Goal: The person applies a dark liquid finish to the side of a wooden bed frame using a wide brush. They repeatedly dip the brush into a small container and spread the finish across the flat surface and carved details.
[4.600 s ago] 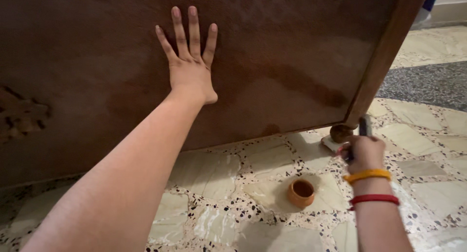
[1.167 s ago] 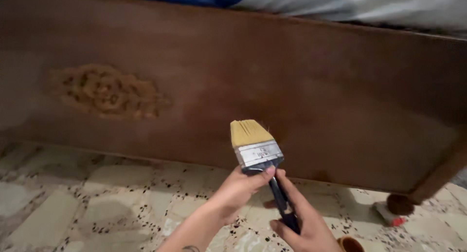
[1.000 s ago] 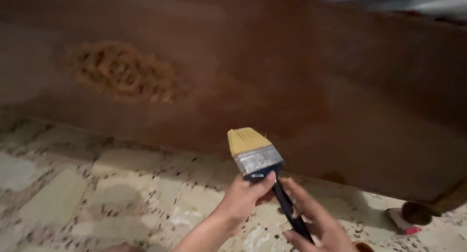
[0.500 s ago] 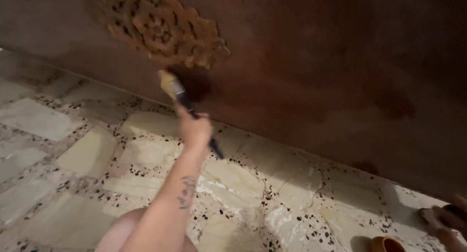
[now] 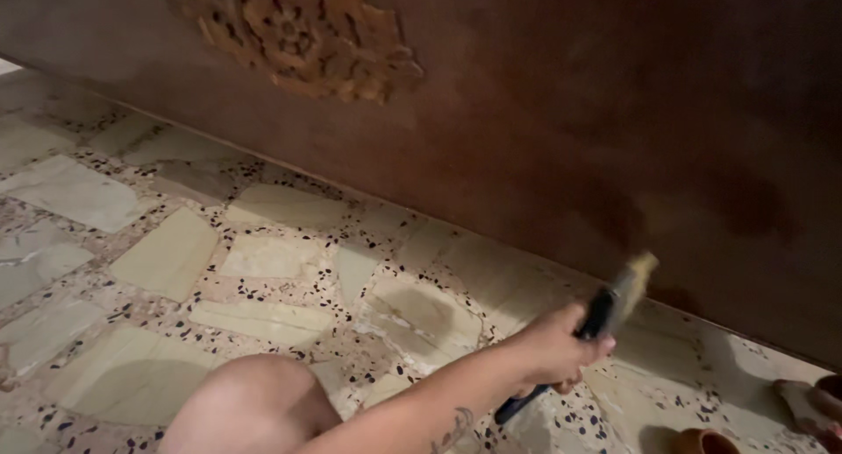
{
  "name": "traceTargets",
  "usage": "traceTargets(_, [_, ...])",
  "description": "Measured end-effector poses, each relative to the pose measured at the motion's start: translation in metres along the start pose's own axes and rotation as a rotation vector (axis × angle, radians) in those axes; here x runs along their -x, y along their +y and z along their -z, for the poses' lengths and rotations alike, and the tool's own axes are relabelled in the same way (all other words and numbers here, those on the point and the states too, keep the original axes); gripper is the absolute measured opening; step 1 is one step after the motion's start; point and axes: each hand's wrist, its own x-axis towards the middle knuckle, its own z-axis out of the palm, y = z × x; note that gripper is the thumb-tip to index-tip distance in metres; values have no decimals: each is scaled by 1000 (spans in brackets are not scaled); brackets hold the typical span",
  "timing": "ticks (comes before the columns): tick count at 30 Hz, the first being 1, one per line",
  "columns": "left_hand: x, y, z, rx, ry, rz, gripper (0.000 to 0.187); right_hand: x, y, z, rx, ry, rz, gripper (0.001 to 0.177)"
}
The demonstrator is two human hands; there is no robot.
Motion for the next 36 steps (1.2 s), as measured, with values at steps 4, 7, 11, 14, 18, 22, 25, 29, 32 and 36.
traceTargets(4, [3,6,27,300,205,14,28,2,7,6,-21,23,-4,60])
traceTargets(7, [14,-5,45,426,423,3,22,-6,6,5,-51,28,9,57])
traceTargets(11, [11,-27,72,553,781,13,16,-16,-10,-20,-90,7,34,54])
traceTargets(14, [-5,-43,102,672,1014,50,19,-10,-9,-24,-103,12,27,52])
traceTargets(18, [-8,-52,146,258,1439,-168,29,-6,12,-9,-99,38,17,48])
traceTargets(22, [-6,-28,113,523,940,-25,41,-14,44,6,-107,57,50,45])
traceTargets(25, [-2,-19,58,251,699,40,38,-19,78,14,-118,24,116,43])
traceTargets(29, [-5,-19,12,110,24,44,18,-27,107,26,103,-115,272,37])
traceTargets(32, [-14,-14,-11,237,44,-5,14,-29,87,24,-41,-112,205,40])
traceTargets(36, [-11,-20,10,344,298,10,12,13,14,13,-152,113,-69,43])
